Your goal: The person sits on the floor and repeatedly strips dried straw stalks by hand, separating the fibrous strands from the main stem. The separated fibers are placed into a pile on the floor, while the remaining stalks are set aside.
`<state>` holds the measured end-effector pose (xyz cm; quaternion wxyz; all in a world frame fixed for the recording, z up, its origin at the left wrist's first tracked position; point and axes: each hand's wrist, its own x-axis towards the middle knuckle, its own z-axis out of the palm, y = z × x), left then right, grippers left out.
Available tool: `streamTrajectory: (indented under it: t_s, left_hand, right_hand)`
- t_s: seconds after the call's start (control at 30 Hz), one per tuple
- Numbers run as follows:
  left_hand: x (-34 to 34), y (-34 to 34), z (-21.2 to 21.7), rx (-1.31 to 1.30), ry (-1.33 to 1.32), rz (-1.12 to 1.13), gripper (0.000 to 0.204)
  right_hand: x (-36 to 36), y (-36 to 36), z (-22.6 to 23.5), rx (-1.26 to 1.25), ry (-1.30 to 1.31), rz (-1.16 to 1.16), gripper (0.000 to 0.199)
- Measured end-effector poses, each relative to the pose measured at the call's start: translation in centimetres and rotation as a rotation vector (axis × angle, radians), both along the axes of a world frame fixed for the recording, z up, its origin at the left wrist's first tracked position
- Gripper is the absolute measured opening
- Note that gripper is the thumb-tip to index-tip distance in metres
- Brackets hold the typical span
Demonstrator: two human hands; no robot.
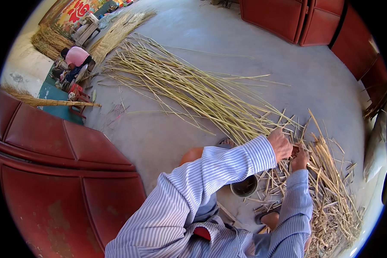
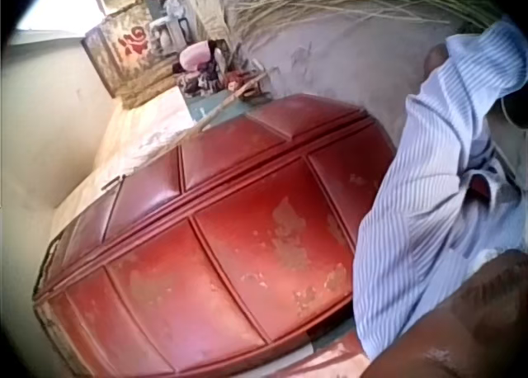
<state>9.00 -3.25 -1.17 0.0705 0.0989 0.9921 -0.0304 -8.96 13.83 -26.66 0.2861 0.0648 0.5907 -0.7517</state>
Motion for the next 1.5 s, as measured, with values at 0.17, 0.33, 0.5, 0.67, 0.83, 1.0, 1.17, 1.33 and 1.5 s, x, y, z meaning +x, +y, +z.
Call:
streamTrajectory:
  t_s: [0.17,0.33,0.5,0.67,0.83,1.0,1.17,1.33,1.5]
  left_hand:
    - [-0.2,-0.9,-1.1,0.013,-0.012,-0.053,0.010]
    - [1.7,-2.4,-3.0,0.362,0.268,-0.078,0.016]
    - [1.7,-2.5,-0.9,0.216,0.042,0.001,0.027]
    - [1.3,-2.3,-0.4,0.227,0.009,0.047,0.028]
    - [1.0,-1.3,-1.8,0.204,-0.071,0.022,0.036]
    - [-0.4,0.8,-1.7,0.210,-0.139,0.035,0.037]
    - [-1.7,1.9,-2.1,0.222,-0.193,0.016,0.037]
    - [-3.0,2.9,-3.3,0.207,-0.214,-0.001,0.037]
    - [-4.6,4.1,-4.2,0.206,-0.303,-0.017,0.037]
  right_hand:
    - [-1.4,-4.5,-0.2,0.158,-0.040,-0.024,0.027]
    - [-4.3,-7.4,4.9,0.186,-0.038,-0.041,0.024]
    - [-8.3,-6.0,9.8,0.383,0.263,0.074,0.038]
    - [-5.8,3.7,5.7,0.784,0.677,-0.076,0.048]
    - [3.9,9.2,-4.2,1.254,0.670,0.519,0.041]
    - [2.9,13.7,-8.7,1.480,0.700,0.662,0.032]
    - [-4.0,17.0,-6.6,1.659,0.584,0.314,0.036]
    - [-8.2,25.1,-7.9,1.802,0.625,0.058,0.085]
    - [-5.0,26.9,-9.2,1.436,0.436,0.910,0.085]
